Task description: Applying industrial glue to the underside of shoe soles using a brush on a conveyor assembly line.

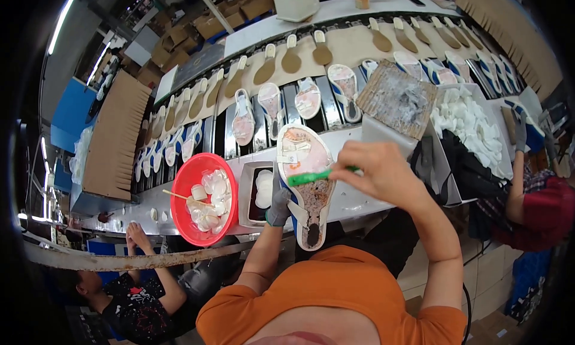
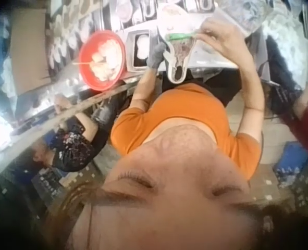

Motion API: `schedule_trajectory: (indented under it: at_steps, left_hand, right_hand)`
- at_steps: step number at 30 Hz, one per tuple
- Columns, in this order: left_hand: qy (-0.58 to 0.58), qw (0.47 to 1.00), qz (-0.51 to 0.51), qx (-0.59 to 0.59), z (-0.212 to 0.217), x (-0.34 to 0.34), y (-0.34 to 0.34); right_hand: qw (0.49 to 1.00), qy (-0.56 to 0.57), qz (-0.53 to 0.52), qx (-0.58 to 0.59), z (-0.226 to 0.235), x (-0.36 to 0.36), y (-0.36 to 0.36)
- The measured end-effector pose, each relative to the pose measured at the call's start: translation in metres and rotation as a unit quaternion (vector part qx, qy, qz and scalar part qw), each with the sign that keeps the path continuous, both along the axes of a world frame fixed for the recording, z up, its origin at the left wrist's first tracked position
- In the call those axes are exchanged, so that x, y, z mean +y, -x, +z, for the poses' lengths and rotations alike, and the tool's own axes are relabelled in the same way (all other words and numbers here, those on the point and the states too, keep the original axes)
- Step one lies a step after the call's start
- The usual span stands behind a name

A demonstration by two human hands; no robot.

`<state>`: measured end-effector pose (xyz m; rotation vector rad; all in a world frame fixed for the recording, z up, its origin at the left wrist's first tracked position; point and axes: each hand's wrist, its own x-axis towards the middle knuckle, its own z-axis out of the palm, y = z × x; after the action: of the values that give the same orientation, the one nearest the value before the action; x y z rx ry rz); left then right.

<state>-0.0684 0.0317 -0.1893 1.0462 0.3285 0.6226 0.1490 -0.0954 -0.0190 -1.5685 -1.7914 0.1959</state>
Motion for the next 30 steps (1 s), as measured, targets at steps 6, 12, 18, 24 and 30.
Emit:
schedule_trajectory:
  at_steps: [6, 12, 18, 24, 30]
  left_hand:
    - [-0.03, 0.998, -0.027, 0.044, 0.009, -0.009, -0.01]
    - [0.019, 0.998, 0.051, 0.026, 0.02, -0.015, -0.014]
    - [0.227, 0.973, 0.027, 0.032, -0.012, -0.021, -0.014]
    - [0.237, 0.969, 0.004, 0.065, -0.077, -0.027, -0.014]
    - [0.261, 0.964, -0.009, 0.042, -0.08, -0.033, -0.011]
  right_hand:
    - [0.991, -0.085, -0.099, 0.029, -0.008, 0.013, -0.011]
    - [0.99, 0.08, -0.045, 0.108, -0.022, -0.043, -0.031]
    - [0.922, 0.215, -0.321, -0.03, -0.089, -0.071, -0.018]
    - [0.919, 0.179, -0.344, -0.073, -0.14, -0.067, -0.011]
    - [0.874, 0.241, -0.285, 0.312, -0.134, -0.072, -0.036]
